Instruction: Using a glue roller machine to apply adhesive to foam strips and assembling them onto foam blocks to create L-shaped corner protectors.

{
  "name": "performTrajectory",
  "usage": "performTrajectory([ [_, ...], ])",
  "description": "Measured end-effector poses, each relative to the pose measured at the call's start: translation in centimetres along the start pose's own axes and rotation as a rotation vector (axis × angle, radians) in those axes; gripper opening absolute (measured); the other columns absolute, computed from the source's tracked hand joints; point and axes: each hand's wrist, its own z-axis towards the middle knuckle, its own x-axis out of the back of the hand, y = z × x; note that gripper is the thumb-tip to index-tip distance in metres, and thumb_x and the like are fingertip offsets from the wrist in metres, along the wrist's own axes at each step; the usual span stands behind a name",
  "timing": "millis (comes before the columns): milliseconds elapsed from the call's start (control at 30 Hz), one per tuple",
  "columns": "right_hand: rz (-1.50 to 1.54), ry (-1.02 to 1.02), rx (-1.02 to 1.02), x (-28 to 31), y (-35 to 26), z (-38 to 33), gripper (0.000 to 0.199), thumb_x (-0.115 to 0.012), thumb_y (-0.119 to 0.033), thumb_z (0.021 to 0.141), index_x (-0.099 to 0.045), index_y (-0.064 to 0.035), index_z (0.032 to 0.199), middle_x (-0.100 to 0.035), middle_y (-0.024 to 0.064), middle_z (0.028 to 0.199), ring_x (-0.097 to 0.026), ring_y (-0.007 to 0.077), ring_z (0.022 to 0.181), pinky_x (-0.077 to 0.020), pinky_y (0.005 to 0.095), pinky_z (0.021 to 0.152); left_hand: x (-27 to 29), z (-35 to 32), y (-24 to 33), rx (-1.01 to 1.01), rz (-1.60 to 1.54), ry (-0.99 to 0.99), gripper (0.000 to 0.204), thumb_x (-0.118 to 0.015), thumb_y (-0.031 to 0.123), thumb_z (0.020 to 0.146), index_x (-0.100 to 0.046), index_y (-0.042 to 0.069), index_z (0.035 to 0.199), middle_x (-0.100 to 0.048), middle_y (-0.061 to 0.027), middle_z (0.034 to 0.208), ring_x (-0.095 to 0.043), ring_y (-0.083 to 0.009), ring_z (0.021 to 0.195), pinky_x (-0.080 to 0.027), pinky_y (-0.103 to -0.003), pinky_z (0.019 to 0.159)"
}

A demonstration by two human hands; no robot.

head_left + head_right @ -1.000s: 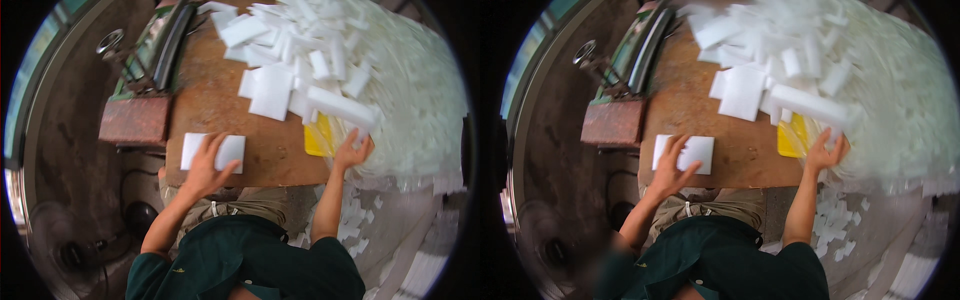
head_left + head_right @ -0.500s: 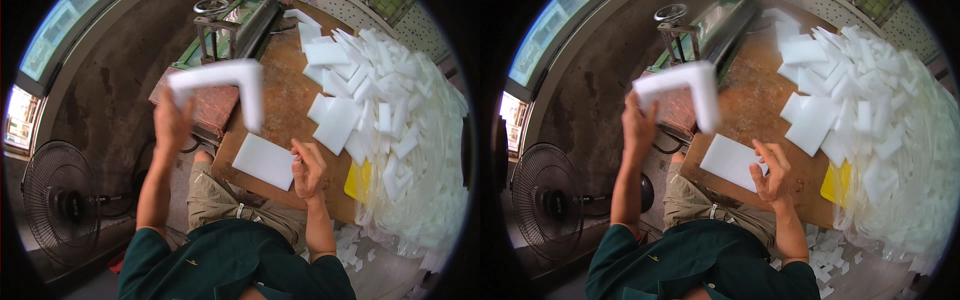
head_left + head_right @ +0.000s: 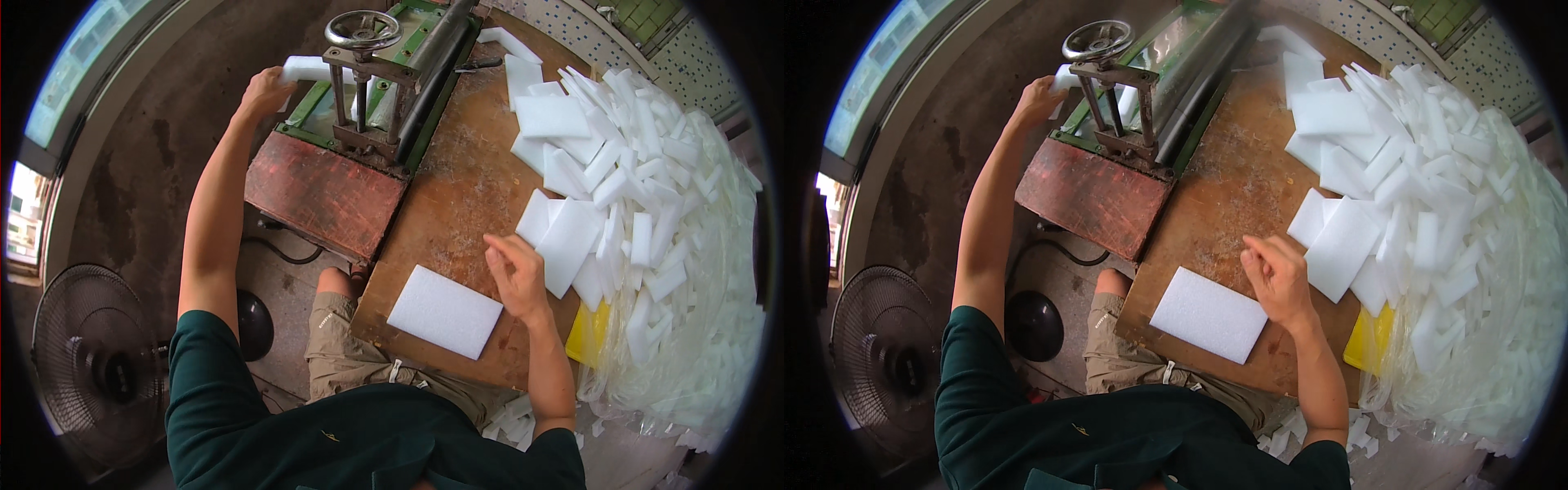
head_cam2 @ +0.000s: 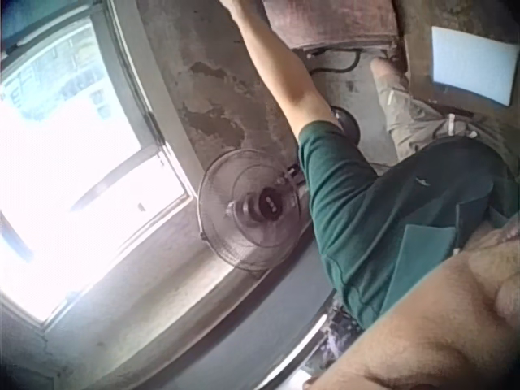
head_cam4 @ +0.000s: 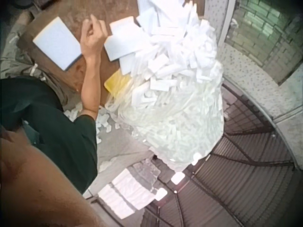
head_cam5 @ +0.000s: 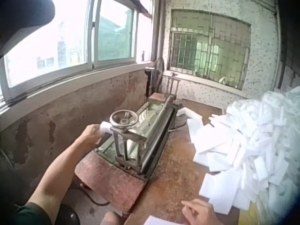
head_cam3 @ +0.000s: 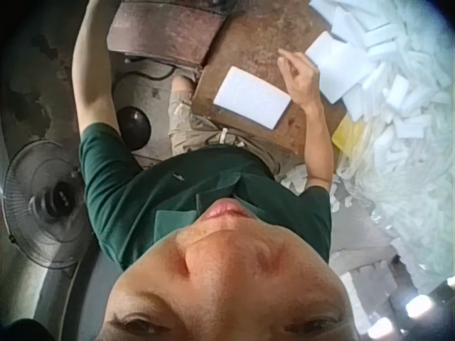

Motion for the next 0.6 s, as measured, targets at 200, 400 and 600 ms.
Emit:
performTrajectory([
  [200, 0.133, 0.015, -0.212, -1.1, 3.5, 9.5, 0.025, -0.066, -0.023, 0.097, -0.071, 0.0008, 0.103, -0.065, 0.0087, 0.075, -0.057, 0.0125, 0.066, -0.0461, 0.0292, 0.061, -3.6, 3.1, 1.7, -0.088, 0.086, -0.123, 0.053, -0.071, 0.039, 0.082, -0.067, 0.009, 0.125, -0.068, -0.0209, 0.121, -0.065, -0.0347, 0.115, -0.051, -0.043, 0.097],
  [400, 0.067, 0.032, -0.258, -6.6, 5.1, 21.0, 0.041, -0.069, -0.041, 0.09, -0.073, 0.0, 0.092, -0.069, 0.0176, 0.074, -0.067, 0.0289, 0.067, -0.0509, 0.0392, 0.068, -7.7, 3.8, 2.9, -0.381, -0.114, -0.196, 0.047, -0.071, 0.036, 0.084, -0.068, 0.003, 0.118, -0.071, -0.0199, 0.108, -0.067, -0.0328, 0.1, -0.052, -0.043, 0.087],
  [600, -0.533, 0.144, -0.33, -5.4, 7.2, 22.1, 0.04, -0.072, -0.034, 0.075, -0.074, 0.0043, 0.087, -0.072, 0.0264, 0.089, -0.071, 0.0419, 0.088, -0.0569, 0.046, 0.085, -2.3, -2.1, 9.4, -0.321, -0.459, -0.203, 0.032, -0.064, 0.027, 0.094, -0.067, -0.001, 0.107, -0.068, -0.0129, 0.089, -0.062, -0.0174, 0.082, -0.05, -0.036, 0.073],
])
